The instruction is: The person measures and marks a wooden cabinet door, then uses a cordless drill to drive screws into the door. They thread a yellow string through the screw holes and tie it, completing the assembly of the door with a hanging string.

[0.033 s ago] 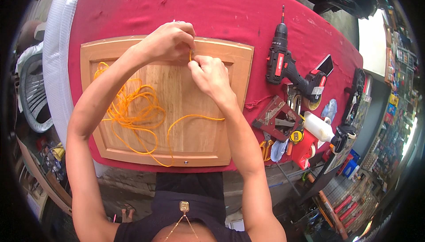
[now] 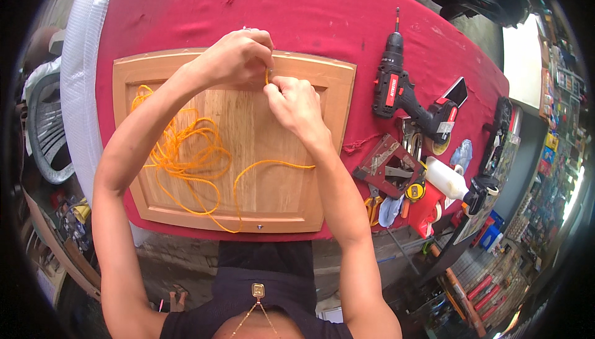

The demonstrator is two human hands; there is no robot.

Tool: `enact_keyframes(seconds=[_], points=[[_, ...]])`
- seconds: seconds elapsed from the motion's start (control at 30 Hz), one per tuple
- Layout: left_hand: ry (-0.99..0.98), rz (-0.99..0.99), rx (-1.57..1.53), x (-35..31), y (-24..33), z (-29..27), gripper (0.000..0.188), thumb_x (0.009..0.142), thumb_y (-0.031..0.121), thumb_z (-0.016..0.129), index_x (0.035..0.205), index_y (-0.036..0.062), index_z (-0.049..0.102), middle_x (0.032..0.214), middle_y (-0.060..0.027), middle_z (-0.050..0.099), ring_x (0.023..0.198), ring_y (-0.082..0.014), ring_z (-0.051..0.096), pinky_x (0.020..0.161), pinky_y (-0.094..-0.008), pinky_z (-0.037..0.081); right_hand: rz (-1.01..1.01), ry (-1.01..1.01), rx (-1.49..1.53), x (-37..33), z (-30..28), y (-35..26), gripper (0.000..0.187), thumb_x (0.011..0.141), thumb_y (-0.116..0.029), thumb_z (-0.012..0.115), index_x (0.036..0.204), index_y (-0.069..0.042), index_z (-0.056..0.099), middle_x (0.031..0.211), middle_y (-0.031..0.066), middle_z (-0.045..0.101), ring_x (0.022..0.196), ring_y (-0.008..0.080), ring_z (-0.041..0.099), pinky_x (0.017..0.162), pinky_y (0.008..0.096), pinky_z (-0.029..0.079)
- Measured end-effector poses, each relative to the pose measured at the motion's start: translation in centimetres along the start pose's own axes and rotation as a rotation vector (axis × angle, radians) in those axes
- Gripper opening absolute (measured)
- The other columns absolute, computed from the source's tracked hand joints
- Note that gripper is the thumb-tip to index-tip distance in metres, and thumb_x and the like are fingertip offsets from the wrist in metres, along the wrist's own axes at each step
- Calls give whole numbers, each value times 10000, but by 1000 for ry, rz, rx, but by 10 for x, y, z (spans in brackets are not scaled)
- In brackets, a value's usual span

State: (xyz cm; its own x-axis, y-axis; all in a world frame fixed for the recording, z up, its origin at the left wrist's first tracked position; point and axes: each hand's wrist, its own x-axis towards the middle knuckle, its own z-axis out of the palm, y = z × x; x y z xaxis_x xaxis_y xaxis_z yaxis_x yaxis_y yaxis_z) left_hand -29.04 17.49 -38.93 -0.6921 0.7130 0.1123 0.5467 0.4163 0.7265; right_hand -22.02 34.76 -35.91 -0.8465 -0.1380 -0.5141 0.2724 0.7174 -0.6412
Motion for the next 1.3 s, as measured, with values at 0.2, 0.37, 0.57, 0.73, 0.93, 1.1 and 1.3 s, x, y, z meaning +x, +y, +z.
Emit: enact_keyframes(seconds=[0.2, 0.37, 0.57, 0.73, 0.93, 1.1, 1.3], points=[[25, -53, -75, -3, 2, 4, 178, 650, 6, 698, 822, 48, 684, 836, -69, 596, 824, -254, 571, 738, -371, 459, -67, 21, 54, 4, 3, 15, 284, 824, -242, 545, 718, 22, 541, 564, 137, 498, 549, 224, 458, 556, 376, 402], [-41, 37, 95, 1, 4, -2, 130, 684, 62, 690, 810, 56, 659, 847, -65, 581, 816, -254, 564, 750, -376, 463, -119, 27, 15, 7, 0, 10, 291, 847, -257, 556, 781, 14, 640, 682, 221, 619, 697, 380, 623, 681, 453, 486], [48, 232, 500, 11, 2, -12, 102, 775, 119, 649, 788, 78, 556, 816, -43, 565, 793, -222, 580, 728, -345, 476, -225, 142, -84, 11, -6, 9, 296, 834, -278, 625, 833, 15, 668, 671, 204, 629, 689, 350, 641, 658, 432, 490], [167, 164, 493, 9, 28, -23, 63, 829, 125, 611, 849, 77, 575, 795, -29, 594, 700, -210, 590, 710, -322, 478, -446, 128, 143, 42, -14, 20, 305, 797, -289, 686, 884, 4, 686, 647, 173, 628, 599, 284, 619, 595, 362, 491], [424, -640, 360, -10, 87, 6, 314, 754, 280, 732, 850, 8, 606, 734, -137, 639, 693, -295, 645, 619, -401, 504, -337, -134, 503, 55, -21, 34, 238, 912, -212, 610, 949, 11, 685, 712, -28, 614, 593, 20, 473, 520, 202, 389], [456, -937, 152, -25, 87, 72, 245, 805, 217, 679, 804, -21, 619, 688, -201, 649, 631, -323, 648, 590, -422, 490, -446, -131, 520, 55, -16, 41, 200, 894, -185, 626, 933, 1, 693, 726, -7, 640, 693, 30, 545, 612, 221, 463], [523, -916, -103, -28, 79, 76, 145, 851, 122, 603, 850, -22, 609, 645, -124, 626, 542, -195, 622, 528, -364, 498, -521, -16, 578, 50, -12, 46, 155, 846, -112, 678, 954, -2, 698, 766, 8, 680, 702, 42, 578, 611, 208, 462]])
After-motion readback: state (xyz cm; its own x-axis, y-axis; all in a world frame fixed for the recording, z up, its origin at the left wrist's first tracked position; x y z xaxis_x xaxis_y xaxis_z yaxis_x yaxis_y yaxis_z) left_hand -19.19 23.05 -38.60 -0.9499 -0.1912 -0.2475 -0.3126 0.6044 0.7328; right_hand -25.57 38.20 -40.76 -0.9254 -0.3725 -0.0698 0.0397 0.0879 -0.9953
